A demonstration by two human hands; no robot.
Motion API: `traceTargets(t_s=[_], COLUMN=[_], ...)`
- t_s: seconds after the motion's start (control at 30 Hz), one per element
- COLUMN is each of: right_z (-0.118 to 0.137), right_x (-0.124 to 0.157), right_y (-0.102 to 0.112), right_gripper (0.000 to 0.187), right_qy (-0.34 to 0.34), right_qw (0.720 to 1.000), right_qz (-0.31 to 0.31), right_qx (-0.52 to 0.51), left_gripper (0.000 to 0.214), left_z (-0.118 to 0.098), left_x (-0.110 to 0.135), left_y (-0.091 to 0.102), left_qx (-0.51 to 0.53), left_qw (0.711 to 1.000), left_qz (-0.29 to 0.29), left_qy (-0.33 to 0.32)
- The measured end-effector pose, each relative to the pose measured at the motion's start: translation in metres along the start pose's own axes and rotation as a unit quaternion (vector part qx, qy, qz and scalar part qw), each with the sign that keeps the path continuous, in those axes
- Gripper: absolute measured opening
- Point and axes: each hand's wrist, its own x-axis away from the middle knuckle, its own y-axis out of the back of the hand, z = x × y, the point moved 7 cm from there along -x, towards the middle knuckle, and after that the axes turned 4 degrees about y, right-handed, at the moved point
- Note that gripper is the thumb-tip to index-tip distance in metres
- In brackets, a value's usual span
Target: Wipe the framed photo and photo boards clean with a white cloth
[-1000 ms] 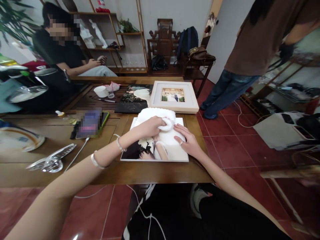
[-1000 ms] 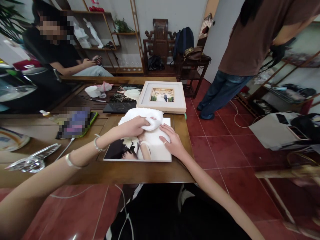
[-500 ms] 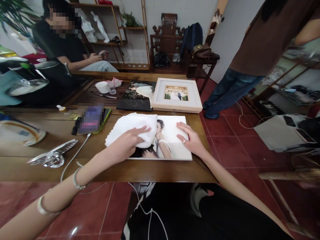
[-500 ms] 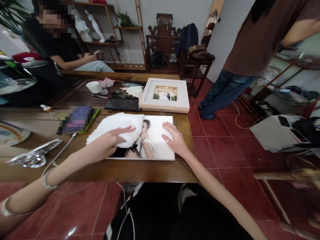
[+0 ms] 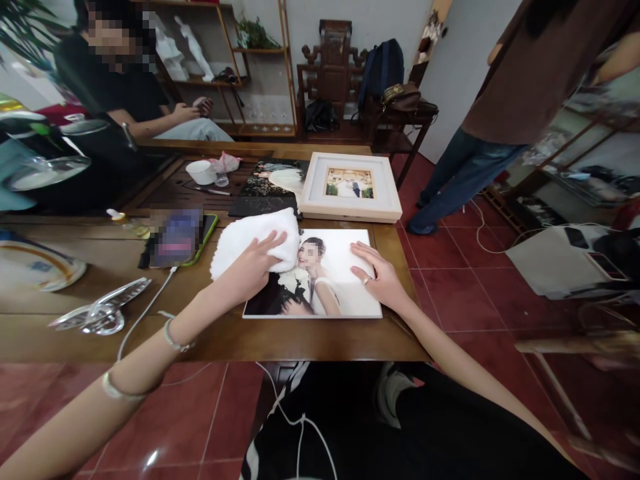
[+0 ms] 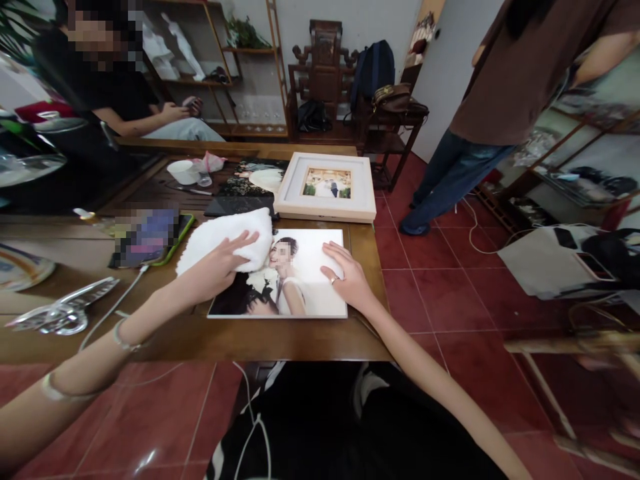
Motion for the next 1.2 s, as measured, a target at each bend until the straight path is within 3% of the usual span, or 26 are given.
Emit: traceTargets(t_s=[0.23,0.33,0.47,0.73,0.83,0.97,1.2], right_z=[0.000,0.001,0.002,0.001,0.001,0.002,0.004], right_x=[0.001,0.001,0.000,0.001,0.001,0.001,0.002], right_y=[0.000,0.000,0.000,0.000,0.000,0.000,0.000], right_gripper=[0.041,0.040,0.041,0.042,0.043,0.043,0.042], right_qy=[-0.005,-0.005,-0.004,0.000,-0.005,-0.007,-0.014], right_qw=[1.000,1.000,1.000,1.000,1.000,1.000,1.000], right_qz=[0.001,0.004,0.012,0.020,0.019,0.015,0.013], right_qx=[-0.002,0.002,-0.001,-0.005,-0.008,-0.005,0.004], left_gripper=[0.050,0.044,0.047,0.050,0.051,0.048,0.036], left_z=[-0.048,-0.068,-0.065,-0.002,0.008,-0.011,-0.081], left_x=[0.084,0.106,0.093,0.006,-0.010,0.003,0.084], left_y=[0.001,0.000,0.001,0.004,0.005,0.004,0.001], left_qx=[0.038,0.064,0.043,-0.045,-0.049,-0.038,0.022], left_qw=[0.999,0.996,0.998,0.998,0.998,0.998,0.998], left_qz=[0.035,0.037,0.022,-0.035,-0.040,-0.054,-0.004], left_qy=[-0.020,-0.041,-0.027,0.002,-0.015,-0.014,-0.056])
